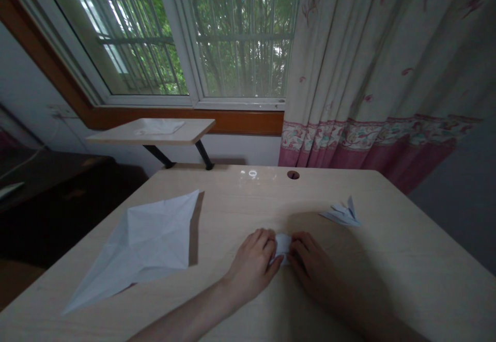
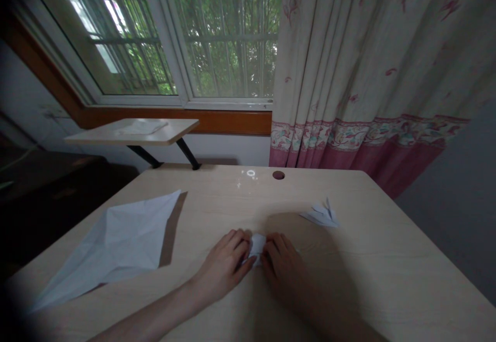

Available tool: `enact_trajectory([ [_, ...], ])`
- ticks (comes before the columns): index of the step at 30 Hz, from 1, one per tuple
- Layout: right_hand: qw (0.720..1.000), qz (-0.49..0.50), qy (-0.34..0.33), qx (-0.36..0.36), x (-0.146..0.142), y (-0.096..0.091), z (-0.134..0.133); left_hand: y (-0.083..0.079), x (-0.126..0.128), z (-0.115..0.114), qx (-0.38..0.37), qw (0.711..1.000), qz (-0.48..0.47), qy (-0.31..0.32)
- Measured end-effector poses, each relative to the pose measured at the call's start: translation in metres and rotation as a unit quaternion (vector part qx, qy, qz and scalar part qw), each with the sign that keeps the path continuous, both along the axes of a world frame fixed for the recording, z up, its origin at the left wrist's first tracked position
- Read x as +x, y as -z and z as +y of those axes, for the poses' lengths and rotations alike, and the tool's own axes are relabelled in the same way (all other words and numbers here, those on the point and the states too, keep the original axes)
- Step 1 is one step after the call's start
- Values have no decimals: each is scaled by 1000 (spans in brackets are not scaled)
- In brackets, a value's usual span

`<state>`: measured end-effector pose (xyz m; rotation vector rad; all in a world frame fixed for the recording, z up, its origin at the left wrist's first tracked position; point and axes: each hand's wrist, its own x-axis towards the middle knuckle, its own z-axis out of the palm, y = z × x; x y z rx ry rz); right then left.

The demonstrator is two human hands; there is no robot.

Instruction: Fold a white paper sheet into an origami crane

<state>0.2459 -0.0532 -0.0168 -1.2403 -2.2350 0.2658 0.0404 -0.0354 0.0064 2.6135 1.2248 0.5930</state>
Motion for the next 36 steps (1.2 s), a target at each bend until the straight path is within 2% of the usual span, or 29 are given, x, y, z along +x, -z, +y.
enact_trajectory([
  [11,997,-43,28,66,3,8,2,2,2,1,5,1000,27,-15],
  [16,994,-55,28,95,3,4,2,3,1,1,4,1000,18,-8],
  [21,995,-55,29,77,3,1,3,4,-1,4,12,1000,-1,-1],
  [28,998,-28,32,43,7,9,6,4,-7,8,-24,998,-49,8],
  [36,997,-62,33,16,16,9,10,-7,-19,15,-76,994,-57,59],
])
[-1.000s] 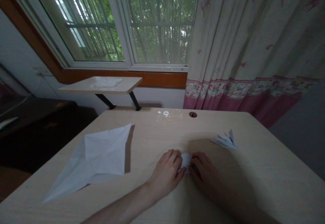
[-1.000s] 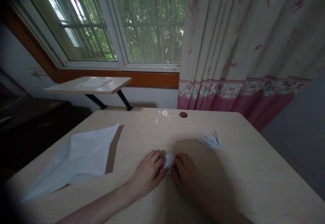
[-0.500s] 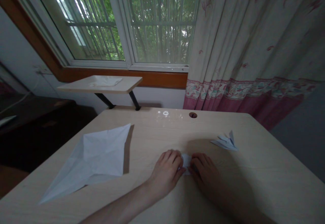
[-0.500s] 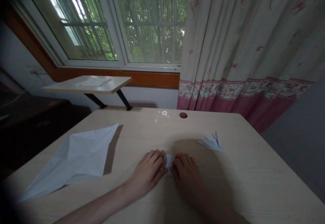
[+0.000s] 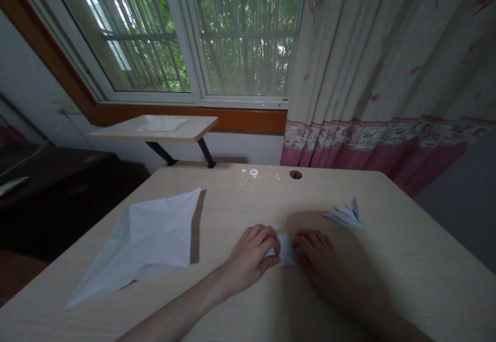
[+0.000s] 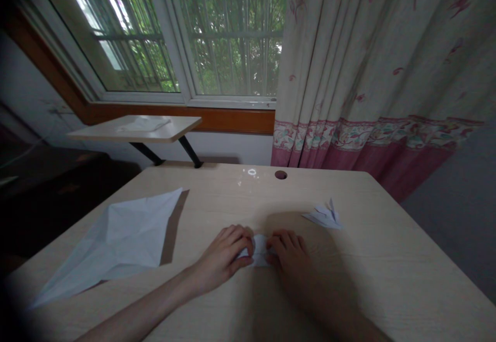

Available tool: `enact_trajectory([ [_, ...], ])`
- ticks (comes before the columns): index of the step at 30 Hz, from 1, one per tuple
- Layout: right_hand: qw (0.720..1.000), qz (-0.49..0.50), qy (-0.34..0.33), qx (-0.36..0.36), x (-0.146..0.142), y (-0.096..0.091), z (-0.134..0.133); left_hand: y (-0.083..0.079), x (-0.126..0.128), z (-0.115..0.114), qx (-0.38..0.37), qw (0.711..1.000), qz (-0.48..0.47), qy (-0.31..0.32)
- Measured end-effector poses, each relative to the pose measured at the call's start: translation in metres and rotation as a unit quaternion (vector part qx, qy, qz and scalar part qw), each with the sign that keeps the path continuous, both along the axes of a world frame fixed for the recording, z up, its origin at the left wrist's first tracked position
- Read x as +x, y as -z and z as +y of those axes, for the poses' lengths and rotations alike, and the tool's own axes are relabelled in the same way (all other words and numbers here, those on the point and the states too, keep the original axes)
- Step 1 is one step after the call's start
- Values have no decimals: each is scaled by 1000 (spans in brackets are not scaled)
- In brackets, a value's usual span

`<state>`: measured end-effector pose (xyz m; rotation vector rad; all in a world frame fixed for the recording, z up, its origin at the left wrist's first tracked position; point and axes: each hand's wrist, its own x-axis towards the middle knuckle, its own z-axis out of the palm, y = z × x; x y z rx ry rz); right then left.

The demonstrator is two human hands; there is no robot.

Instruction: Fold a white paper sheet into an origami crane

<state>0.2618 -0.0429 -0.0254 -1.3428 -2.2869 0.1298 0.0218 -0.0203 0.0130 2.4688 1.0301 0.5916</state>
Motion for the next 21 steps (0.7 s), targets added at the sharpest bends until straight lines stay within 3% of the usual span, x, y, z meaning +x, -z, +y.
enact_trajectory([
  [6,999,-16,-22,-19,8,-5,6,-4,-10,9,-28,998,-15,55],
  [21,985,48,-121,-116,27,-30,20,-2,-14,16,-51,993,-57,86],
])
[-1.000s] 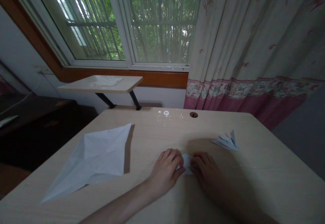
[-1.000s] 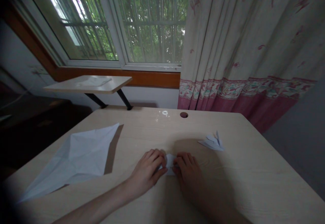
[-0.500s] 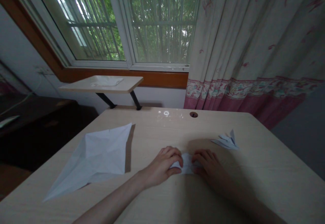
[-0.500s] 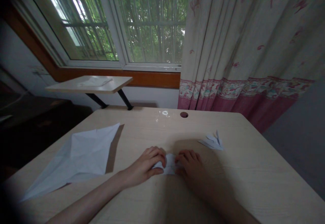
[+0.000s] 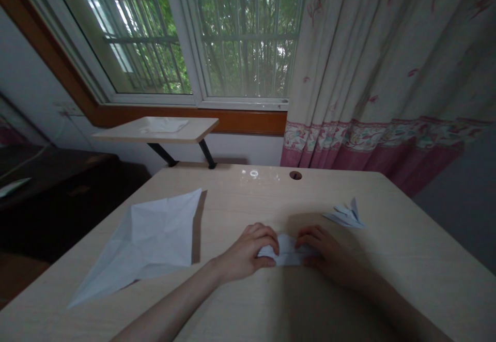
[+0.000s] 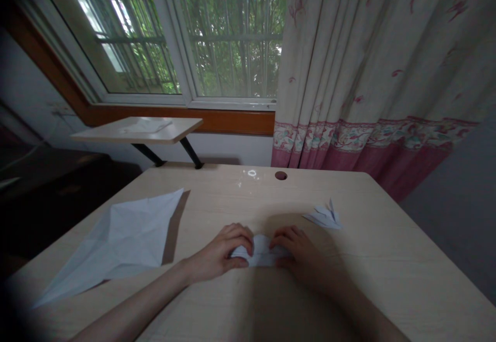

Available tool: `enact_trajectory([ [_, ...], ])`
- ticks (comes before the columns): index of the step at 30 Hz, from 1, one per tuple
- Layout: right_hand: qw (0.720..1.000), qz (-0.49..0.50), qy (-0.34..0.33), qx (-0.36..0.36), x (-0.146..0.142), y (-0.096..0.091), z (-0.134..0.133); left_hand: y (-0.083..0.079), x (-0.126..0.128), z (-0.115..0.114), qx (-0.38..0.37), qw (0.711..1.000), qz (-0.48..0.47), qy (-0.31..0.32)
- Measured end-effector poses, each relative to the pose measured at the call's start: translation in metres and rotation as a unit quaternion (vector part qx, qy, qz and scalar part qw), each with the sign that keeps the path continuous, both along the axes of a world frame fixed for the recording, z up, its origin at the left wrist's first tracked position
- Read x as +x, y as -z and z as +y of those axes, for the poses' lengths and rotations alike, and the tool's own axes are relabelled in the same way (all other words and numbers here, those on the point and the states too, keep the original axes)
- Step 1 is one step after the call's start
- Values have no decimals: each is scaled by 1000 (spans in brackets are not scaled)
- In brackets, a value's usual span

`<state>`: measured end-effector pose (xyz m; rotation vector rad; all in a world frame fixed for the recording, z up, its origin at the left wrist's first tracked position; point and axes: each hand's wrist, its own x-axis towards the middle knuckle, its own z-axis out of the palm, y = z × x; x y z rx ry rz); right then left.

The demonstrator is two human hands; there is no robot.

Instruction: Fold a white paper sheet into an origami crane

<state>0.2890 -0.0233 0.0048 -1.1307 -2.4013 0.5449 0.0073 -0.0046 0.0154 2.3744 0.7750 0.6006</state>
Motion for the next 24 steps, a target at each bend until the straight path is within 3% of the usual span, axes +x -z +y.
enact_trajectory([
  [6,1000,30,9,-1,-2,-1,-3,-2,1,-7,29,1000,-4,-4],
  [15,999,42,-2,-13,0,2,-1,3,10,-14,272,959,16,73],
  [24,999,16,-4,42,-5,13,-5,5,11,-16,339,938,32,64],
])
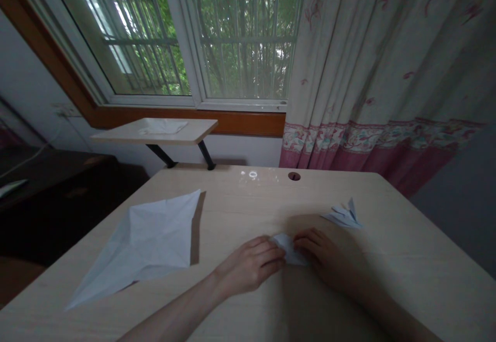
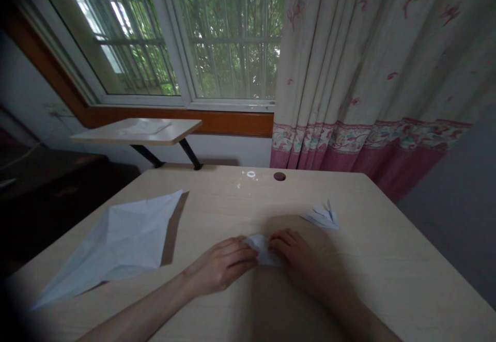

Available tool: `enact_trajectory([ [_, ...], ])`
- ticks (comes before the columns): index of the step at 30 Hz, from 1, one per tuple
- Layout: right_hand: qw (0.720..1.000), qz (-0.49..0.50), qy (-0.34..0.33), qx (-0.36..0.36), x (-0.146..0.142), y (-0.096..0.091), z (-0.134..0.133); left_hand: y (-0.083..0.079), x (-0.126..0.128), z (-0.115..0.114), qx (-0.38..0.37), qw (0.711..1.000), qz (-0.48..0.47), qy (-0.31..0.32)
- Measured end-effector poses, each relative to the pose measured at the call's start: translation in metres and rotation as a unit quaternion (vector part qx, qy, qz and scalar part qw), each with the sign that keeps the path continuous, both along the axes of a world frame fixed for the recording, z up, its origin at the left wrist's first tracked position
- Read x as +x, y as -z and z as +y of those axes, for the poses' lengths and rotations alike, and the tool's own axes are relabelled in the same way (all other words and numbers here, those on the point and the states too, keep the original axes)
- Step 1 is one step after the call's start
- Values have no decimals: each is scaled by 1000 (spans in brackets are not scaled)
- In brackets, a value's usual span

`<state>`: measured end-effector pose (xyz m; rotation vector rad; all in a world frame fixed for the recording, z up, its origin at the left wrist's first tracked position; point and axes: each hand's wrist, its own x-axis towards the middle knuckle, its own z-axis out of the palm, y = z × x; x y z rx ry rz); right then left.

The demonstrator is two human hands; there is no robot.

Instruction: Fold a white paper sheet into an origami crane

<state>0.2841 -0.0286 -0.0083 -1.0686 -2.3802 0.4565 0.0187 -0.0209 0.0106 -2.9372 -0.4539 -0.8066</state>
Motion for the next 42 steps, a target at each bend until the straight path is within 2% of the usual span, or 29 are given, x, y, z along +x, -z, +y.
enact_trajectory([
  [6,999,-45,-17,18,4,8,1,6,1,1,-1,1000,6,-11],
  [12,992,-116,-47,15,5,7,2,5,-1,0,12,999,39,-15],
  [17,994,-97,-42,5,3,1,1,3,-3,0,42,996,73,-21],
  [23,996,-81,-30,-11,1,-5,-1,3,-3,0,63,996,61,-30],
  [30,996,-68,-58,-13,1,-9,-3,9,-3,5,85,993,57,-62],
  [35,996,-61,-64,-11,2,-9,-4,9,-7,8,58,993,64,-86],
  [42,997,-23,-68,5,2,-11,-5,5,-3,2,-44,996,8,-78],
])
